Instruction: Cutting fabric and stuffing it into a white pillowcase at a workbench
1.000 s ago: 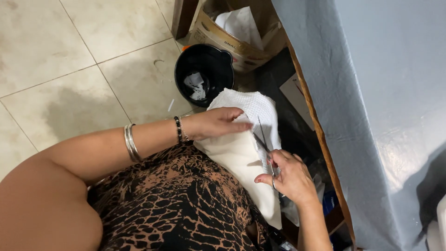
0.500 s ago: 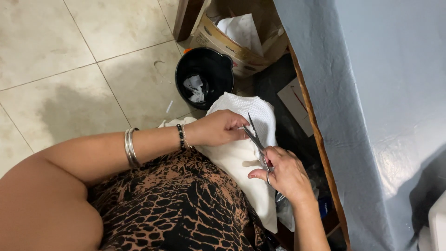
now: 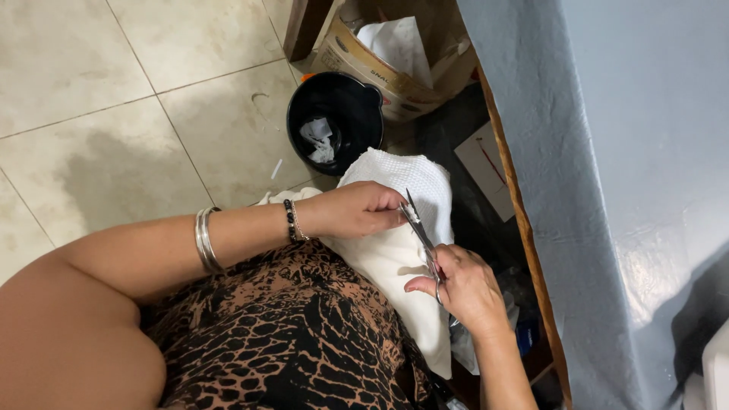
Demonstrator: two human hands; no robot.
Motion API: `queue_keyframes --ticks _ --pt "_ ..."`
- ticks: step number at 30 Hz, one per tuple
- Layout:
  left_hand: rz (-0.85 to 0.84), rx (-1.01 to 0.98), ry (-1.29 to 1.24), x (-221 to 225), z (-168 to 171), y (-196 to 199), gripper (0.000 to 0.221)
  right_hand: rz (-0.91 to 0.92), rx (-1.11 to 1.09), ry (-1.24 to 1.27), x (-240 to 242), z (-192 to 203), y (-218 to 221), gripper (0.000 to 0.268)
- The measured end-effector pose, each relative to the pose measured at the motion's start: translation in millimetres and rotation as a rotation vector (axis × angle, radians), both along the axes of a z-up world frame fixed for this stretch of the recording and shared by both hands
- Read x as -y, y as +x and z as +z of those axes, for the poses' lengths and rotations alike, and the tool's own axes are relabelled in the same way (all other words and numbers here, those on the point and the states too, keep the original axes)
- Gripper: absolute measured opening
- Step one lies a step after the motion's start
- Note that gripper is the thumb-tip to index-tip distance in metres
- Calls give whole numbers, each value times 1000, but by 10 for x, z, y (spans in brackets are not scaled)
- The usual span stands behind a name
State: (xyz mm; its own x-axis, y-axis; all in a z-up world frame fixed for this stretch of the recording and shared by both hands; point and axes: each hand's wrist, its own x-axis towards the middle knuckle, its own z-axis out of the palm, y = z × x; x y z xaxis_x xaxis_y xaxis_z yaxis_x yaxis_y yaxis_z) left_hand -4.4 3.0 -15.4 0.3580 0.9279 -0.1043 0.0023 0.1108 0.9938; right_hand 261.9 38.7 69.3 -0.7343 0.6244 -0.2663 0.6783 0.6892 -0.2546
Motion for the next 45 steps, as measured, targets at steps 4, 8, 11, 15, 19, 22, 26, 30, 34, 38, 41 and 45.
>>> queue_keyframes --ticks 4,8,11,15,19,22,26,30,34,38,41,45 --pt "48 -33 26 7 51 -21 28 -14 -5 -33 -6 -66 80 51" --pt "165 -73 53 124 237 -40 24 -31 -6 -69 -4 -213 180 49" --pt "202 -72 56 144 223 -13 22 -43 -23 -98 -13 -196 160 47" --pt "194 -98 45 149 228 27 20 -18 -18 -166 -42 -79 22 52" --pt "148 -115 23 142 298 36 18 29 -27 -179 -88 77 -145 60" --pt "139 -128 29 136 321 6 18 44 -26 -181 -110 19 -81 57" --pt "155 -118 10 142 192 24 18 16 -17 -172 -72 -86 67 53" --pt "163 -92 27 173 324 -19 17 11 -82 -232 -62 -182 164 47" --pt "181 -107 37 181 325 -32 16 0 -155 -388 -79 -141 150 50" --pt "179 -72 27 161 243 -8 17 -1 -178 -437 -204 -252 258 55" --pt "137 -47 -35 120 224 -1 22 -21 -162 -399 -220 -237 247 63" --pt "95 39 -74 42 65 41 37 -103 -237 -324 -130 -165 76 50"
